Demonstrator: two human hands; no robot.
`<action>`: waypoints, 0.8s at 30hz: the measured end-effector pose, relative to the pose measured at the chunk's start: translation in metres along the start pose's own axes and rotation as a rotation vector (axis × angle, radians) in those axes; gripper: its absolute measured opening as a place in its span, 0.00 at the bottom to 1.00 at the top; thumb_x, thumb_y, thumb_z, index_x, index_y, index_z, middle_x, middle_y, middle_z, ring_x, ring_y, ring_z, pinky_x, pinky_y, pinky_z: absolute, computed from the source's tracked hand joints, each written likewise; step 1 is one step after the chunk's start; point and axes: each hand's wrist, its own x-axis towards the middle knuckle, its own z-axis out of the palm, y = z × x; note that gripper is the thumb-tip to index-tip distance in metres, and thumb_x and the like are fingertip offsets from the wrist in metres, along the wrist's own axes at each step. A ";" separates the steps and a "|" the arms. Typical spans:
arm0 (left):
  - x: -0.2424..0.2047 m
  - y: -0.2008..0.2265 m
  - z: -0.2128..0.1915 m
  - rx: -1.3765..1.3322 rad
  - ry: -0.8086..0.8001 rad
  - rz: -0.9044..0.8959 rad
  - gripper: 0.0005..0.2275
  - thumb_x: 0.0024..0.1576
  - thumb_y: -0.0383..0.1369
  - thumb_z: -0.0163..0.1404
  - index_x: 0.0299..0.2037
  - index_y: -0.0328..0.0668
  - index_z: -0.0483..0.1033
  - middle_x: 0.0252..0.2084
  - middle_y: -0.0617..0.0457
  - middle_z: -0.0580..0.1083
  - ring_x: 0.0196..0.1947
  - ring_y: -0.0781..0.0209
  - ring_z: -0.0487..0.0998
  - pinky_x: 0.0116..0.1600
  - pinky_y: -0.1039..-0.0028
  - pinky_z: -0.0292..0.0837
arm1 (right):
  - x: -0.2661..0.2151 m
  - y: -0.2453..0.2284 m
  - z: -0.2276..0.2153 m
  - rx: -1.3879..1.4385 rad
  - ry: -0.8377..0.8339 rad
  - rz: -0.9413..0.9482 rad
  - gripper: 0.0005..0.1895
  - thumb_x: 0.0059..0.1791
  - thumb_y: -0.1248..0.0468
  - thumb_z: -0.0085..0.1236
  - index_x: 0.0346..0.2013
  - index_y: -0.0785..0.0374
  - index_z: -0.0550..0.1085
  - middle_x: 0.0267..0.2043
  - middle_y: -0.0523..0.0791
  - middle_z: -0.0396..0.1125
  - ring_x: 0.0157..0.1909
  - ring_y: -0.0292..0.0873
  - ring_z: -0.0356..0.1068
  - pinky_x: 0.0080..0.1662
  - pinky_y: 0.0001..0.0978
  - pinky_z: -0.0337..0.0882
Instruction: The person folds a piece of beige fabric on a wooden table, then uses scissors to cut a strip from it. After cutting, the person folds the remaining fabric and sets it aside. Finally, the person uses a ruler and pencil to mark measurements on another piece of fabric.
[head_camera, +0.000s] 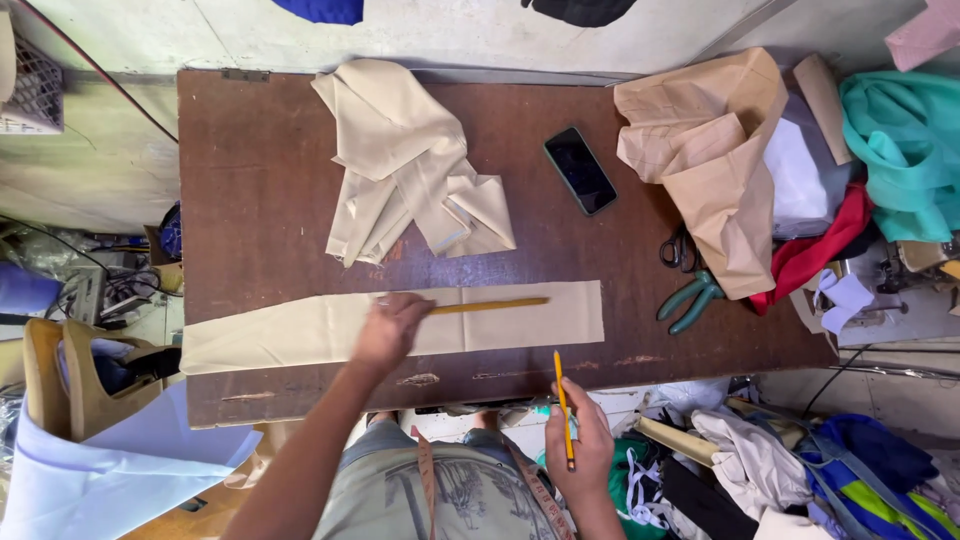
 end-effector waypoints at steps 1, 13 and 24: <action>-0.009 -0.013 -0.017 0.026 -0.023 -0.010 0.13 0.58 0.24 0.52 0.52 0.47 0.81 0.49 0.53 0.79 0.44 0.52 0.79 0.49 0.56 0.69 | -0.014 0.010 0.005 -0.040 -0.027 0.050 0.20 0.53 0.62 0.50 0.57 0.66 0.73 0.53 0.50 0.75 0.55 0.47 0.74 0.56 0.40 0.74; -0.047 -0.083 -0.047 -0.057 -0.057 -0.045 0.11 0.60 0.26 0.50 0.48 0.51 0.82 0.47 0.57 0.80 0.47 0.53 0.79 0.47 0.58 0.68 | -0.057 -0.017 0.070 -0.026 -0.334 0.075 0.22 0.55 0.57 0.45 0.61 0.62 0.71 0.53 0.49 0.74 0.54 0.51 0.72 0.53 0.44 0.71; -0.044 -0.088 -0.053 -0.122 -0.051 -0.026 0.11 0.60 0.24 0.50 0.47 0.49 0.83 0.45 0.56 0.82 0.43 0.54 0.80 0.48 0.60 0.69 | -0.040 -0.056 0.153 0.181 -0.271 -0.149 0.20 0.55 0.62 0.48 0.60 0.67 0.70 0.57 0.52 0.72 0.55 0.53 0.73 0.55 0.45 0.73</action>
